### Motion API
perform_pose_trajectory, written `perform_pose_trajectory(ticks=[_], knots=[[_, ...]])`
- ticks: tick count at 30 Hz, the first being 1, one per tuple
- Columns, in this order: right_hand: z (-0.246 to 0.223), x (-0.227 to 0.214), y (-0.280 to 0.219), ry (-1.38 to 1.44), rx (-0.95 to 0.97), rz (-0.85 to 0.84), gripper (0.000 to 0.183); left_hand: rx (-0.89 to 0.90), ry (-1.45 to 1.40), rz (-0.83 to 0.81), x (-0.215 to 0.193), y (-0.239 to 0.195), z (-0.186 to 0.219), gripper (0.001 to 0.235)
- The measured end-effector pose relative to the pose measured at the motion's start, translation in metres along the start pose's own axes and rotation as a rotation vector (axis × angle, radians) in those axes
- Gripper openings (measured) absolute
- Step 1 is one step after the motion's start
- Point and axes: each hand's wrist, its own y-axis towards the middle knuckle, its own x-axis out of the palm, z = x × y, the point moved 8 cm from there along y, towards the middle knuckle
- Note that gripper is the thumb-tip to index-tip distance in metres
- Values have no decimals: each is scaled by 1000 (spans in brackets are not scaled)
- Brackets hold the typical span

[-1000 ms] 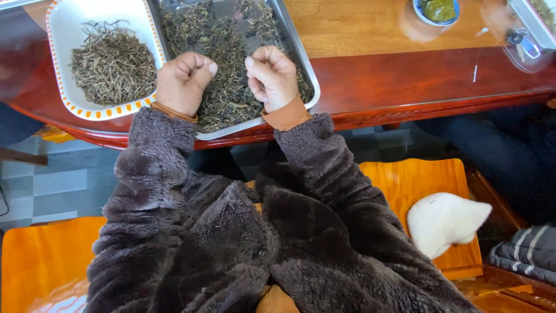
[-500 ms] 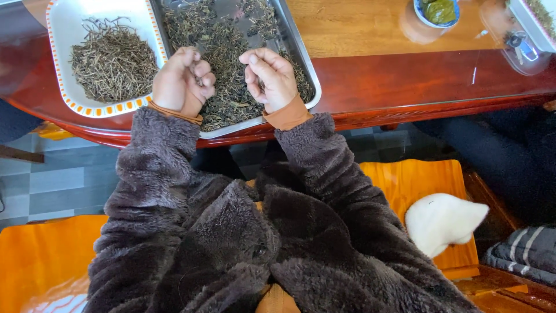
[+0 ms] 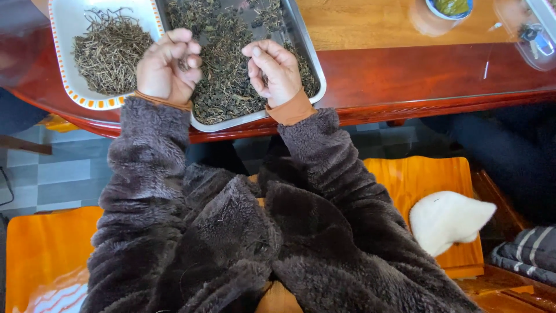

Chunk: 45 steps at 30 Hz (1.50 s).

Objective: Sorting dried tea leaves by hand to remove stems and debris.

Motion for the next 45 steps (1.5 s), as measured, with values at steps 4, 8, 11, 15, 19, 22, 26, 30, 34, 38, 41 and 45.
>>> perform_pose_trajectory(ticks=[4,8,11,15,19,22,26,30,34,38,41,45], knots=[[7,-4,2,29,11,14,18,82,234,-50,-2,8,14,18],[5,-3,1,16,-1,-9,18,525,1226,-122,31,-8,27,10],[6,-2,2,15,-32,-27,18,605,1632,-68,33,-5,16,5],[2,-3,0,-4,-64,-16,18,238,2102,41,39,8,5,38],[10,-5,1,34,-27,41,17,-56,2270,172,34,5,-2,57],[18,-13,4,122,-130,149,19,178,2291,84,35,0,-3,47],[19,-14,5,134,-132,151,19,297,2220,45,37,2,-1,32],[20,-13,4,129,-130,140,19,259,2189,88,22,15,-7,20],[6,-2,-1,36,10,-2,18,296,2073,122,18,13,3,15],[4,-2,0,-38,-40,-37,20,502,1420,-103,20,12,7,8],[5,-3,0,-8,-25,1,18,452,1140,-104,11,15,4,2],[3,-3,-1,-119,-45,34,13,413,969,-146,8,15,1,6]])
